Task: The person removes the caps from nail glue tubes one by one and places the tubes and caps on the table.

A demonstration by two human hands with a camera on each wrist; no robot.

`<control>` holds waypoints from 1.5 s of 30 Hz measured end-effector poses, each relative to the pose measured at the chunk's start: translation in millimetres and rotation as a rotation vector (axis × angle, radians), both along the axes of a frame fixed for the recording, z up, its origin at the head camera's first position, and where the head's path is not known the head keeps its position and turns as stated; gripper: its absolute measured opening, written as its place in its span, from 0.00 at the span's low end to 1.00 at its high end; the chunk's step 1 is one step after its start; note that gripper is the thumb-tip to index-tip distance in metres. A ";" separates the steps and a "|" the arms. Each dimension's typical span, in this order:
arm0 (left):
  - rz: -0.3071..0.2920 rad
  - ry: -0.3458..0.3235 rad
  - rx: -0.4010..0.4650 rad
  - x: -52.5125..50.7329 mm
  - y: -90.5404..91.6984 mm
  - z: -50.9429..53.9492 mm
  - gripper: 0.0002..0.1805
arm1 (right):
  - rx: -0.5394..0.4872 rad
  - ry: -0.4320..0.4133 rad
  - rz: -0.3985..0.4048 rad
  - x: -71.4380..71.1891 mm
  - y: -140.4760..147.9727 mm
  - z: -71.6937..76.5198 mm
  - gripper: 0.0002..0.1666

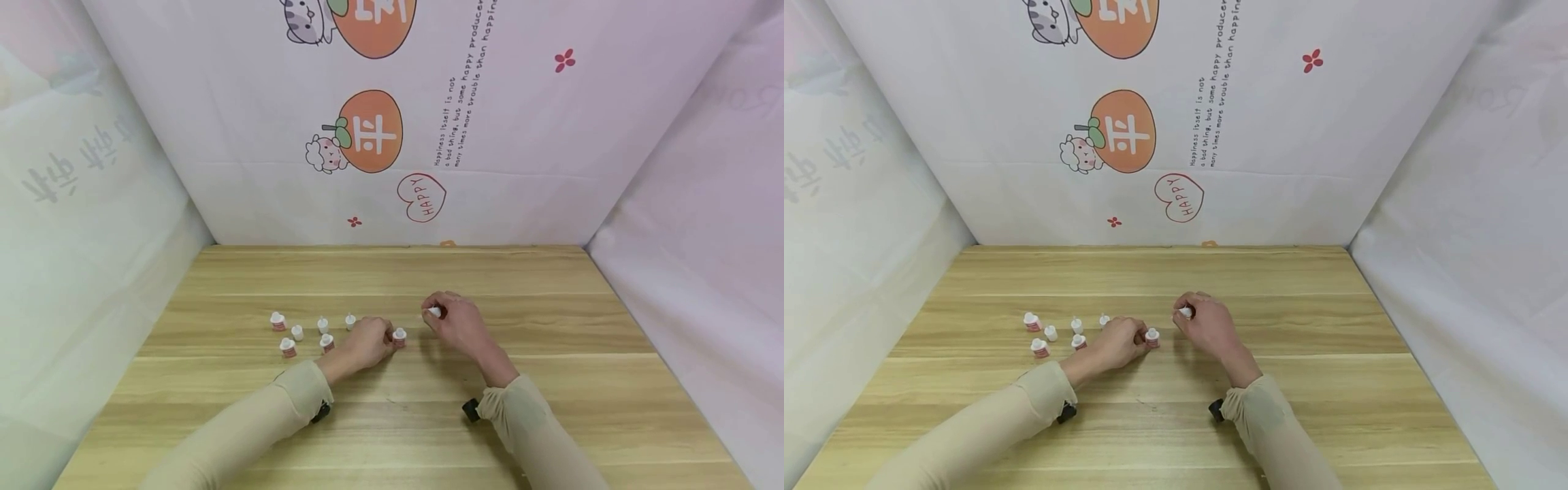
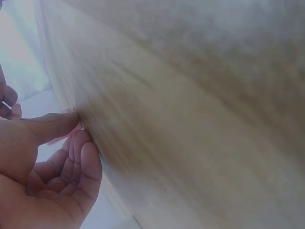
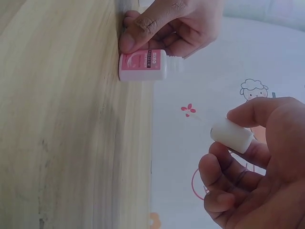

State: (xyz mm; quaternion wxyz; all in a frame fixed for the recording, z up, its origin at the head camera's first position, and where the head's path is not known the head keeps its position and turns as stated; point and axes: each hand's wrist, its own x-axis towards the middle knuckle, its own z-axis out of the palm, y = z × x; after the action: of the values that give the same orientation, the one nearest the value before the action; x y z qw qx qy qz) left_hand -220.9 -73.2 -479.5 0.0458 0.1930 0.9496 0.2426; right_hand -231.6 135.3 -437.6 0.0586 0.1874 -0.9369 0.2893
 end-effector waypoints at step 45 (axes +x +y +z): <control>0.003 0.076 -0.100 28.1 -14.8 17.9 0.12 | 0.124 -0.173 -0.024 -28.0 2.0 -26.3 0.10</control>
State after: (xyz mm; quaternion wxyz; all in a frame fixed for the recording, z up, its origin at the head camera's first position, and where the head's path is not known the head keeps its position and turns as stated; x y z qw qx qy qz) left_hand -192.8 -87.9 -461.5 0.0191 0.1983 0.9619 0.1875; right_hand -259.6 137.3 -463.9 -0.0309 0.1538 -0.9567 0.2451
